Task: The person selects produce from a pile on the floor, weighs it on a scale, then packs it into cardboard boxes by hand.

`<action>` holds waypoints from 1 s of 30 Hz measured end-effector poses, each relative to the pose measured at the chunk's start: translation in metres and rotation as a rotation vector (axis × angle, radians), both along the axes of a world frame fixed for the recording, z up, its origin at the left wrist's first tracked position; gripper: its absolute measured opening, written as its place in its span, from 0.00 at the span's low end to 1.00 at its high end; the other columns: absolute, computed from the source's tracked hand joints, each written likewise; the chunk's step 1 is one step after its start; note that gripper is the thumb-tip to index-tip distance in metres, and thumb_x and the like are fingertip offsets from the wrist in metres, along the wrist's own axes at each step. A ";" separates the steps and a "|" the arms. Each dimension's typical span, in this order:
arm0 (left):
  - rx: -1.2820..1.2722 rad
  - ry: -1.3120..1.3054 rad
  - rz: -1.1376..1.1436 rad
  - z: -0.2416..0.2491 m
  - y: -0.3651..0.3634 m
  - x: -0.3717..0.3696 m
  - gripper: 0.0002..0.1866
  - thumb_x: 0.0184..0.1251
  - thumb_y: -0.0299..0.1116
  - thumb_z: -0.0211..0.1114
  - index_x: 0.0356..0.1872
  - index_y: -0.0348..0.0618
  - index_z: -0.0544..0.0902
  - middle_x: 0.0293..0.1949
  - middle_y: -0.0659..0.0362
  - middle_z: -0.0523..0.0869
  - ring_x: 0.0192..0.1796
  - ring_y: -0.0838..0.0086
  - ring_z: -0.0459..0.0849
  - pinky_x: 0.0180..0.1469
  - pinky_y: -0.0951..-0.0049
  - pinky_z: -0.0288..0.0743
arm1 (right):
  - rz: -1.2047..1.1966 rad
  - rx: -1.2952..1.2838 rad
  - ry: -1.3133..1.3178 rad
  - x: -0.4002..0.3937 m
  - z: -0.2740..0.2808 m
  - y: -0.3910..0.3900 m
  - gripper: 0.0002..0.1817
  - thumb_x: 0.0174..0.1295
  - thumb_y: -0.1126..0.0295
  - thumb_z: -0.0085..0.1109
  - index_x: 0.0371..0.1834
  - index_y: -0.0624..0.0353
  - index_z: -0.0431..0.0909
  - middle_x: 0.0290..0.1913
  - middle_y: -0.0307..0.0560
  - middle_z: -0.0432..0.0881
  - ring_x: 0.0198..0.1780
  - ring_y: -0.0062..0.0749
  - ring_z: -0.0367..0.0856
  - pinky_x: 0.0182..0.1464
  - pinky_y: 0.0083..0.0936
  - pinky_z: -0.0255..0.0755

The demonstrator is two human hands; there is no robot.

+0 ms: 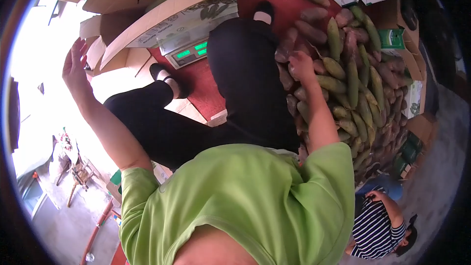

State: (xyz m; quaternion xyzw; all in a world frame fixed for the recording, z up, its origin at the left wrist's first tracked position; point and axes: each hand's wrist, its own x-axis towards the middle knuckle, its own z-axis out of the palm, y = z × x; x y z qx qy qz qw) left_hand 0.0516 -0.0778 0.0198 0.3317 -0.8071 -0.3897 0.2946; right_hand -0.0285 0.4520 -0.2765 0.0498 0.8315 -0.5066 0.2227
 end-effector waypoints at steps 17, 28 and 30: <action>-0.057 -0.173 -0.087 -0.006 -0.002 -0.004 0.24 0.70 0.50 0.53 0.54 0.42 0.81 0.53 0.54 0.83 0.60 0.66 0.79 0.66 0.58 0.66 | 0.087 0.263 -0.129 0.091 -0.028 0.014 0.11 0.55 0.66 0.57 0.37 0.60 0.82 0.35 0.53 0.84 0.36 0.41 0.82 0.40 0.34 0.74; -0.059 -0.199 -0.129 -0.010 -0.006 -0.006 0.23 0.71 0.51 0.51 0.54 0.45 0.82 0.53 0.54 0.83 0.60 0.65 0.79 0.66 0.56 0.66 | -0.100 0.460 0.061 0.054 -0.031 0.051 0.10 0.54 0.69 0.58 0.37 0.59 0.82 0.34 0.53 0.85 0.37 0.45 0.84 0.43 0.36 0.76; -0.078 -0.212 -0.125 -0.009 -0.001 -0.006 0.23 0.72 0.50 0.51 0.54 0.46 0.82 0.53 0.54 0.83 0.59 0.65 0.79 0.66 0.56 0.66 | -0.152 0.533 -0.005 0.048 -0.023 0.056 0.09 0.54 0.68 0.58 0.36 0.58 0.82 0.37 0.54 0.84 0.44 0.49 0.82 0.48 0.38 0.75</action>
